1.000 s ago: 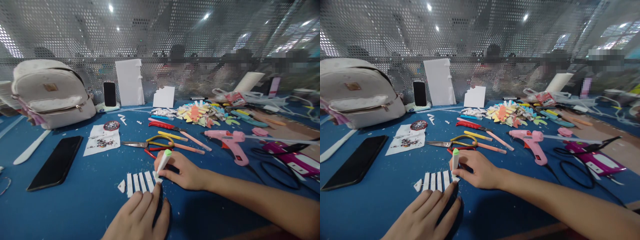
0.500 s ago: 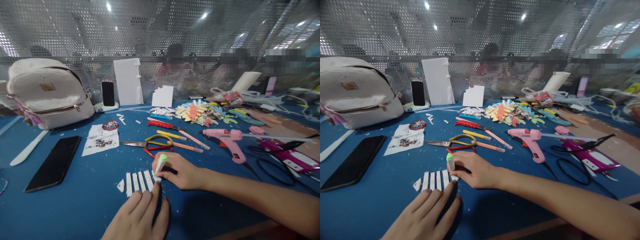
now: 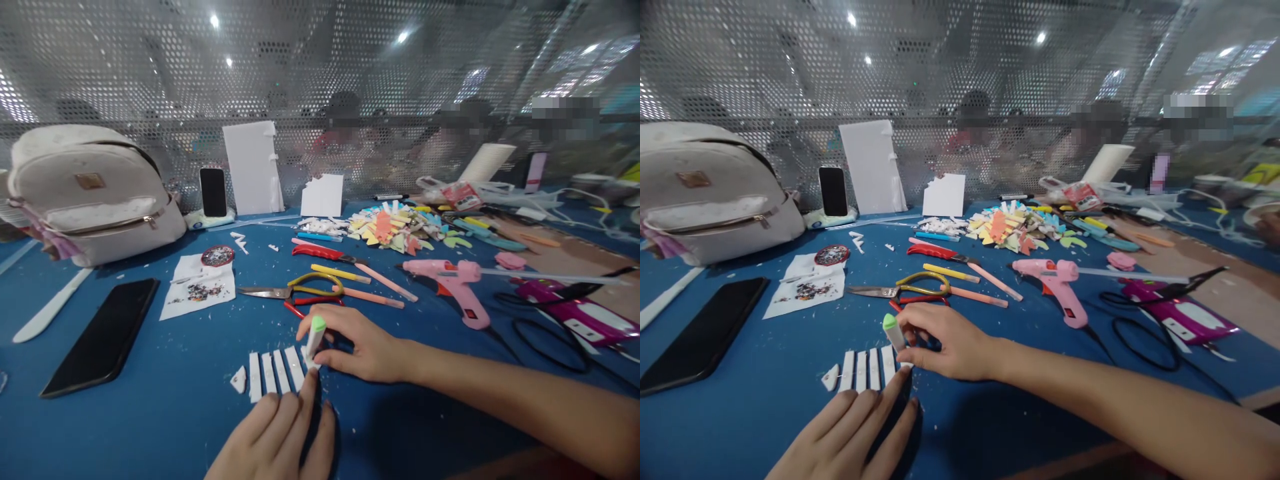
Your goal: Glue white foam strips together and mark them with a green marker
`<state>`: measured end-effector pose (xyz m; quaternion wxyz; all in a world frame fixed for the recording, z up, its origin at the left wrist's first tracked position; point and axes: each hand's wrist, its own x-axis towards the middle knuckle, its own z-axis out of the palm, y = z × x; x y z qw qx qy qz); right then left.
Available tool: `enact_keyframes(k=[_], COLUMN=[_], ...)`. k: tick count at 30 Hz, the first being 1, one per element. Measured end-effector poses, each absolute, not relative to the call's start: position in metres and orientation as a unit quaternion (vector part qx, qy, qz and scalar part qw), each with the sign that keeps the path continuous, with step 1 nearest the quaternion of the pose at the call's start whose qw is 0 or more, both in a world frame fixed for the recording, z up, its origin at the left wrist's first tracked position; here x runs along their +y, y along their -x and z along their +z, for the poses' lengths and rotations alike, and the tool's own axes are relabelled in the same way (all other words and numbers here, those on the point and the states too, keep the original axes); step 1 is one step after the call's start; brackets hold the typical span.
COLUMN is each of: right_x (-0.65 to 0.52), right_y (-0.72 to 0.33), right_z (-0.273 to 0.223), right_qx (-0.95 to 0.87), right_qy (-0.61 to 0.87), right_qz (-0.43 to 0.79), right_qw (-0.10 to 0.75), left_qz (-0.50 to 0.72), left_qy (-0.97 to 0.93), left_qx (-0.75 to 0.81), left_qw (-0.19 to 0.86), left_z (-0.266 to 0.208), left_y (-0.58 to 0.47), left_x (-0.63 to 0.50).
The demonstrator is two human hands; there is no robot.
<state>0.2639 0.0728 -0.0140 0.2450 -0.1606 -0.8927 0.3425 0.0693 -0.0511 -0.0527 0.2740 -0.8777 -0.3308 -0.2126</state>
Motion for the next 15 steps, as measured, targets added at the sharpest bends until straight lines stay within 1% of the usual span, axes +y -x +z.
enact_keyframes(k=[2, 4, 7, 10, 13, 15], right_x=[0.073, 0.072, 0.07, 0.072, 0.081, 0.09], right_y=[-0.265, -0.266, -0.27, -0.272, -0.275, -0.278], right_z=[-0.013, -0.014, -0.017, -0.022, -0.024, -0.019], right_qx=[-0.897, -0.897, -0.866, -0.798, -0.743, -0.743], right_qy=[0.153, 0.144, 0.14, 0.182, 0.219, 0.22], right_qz=[0.331, 0.319, 0.317, 0.353, 0.384, 0.377], right_qw=[0.248, 0.27, 0.36, 0.454, 0.503, 0.508], left_qz=[-0.207, -0.202, -0.201, -0.23, -0.283, -0.274], left_qy=[0.877, 0.877, 0.876, 0.865, 0.846, 0.856], left_qx=[-0.33, -0.329, -0.326, -0.327, -0.323, -0.308], left_qw=[0.28, 0.287, 0.293, 0.304, 0.315, 0.311], left_z=[-0.052, -0.049, -0.042, -0.038, -0.037, -0.034], left_y=[-0.069, -0.069, -0.072, -0.076, -0.079, -0.08], left_x=[-0.052, -0.052, -0.051, -0.049, -0.047, -0.047])
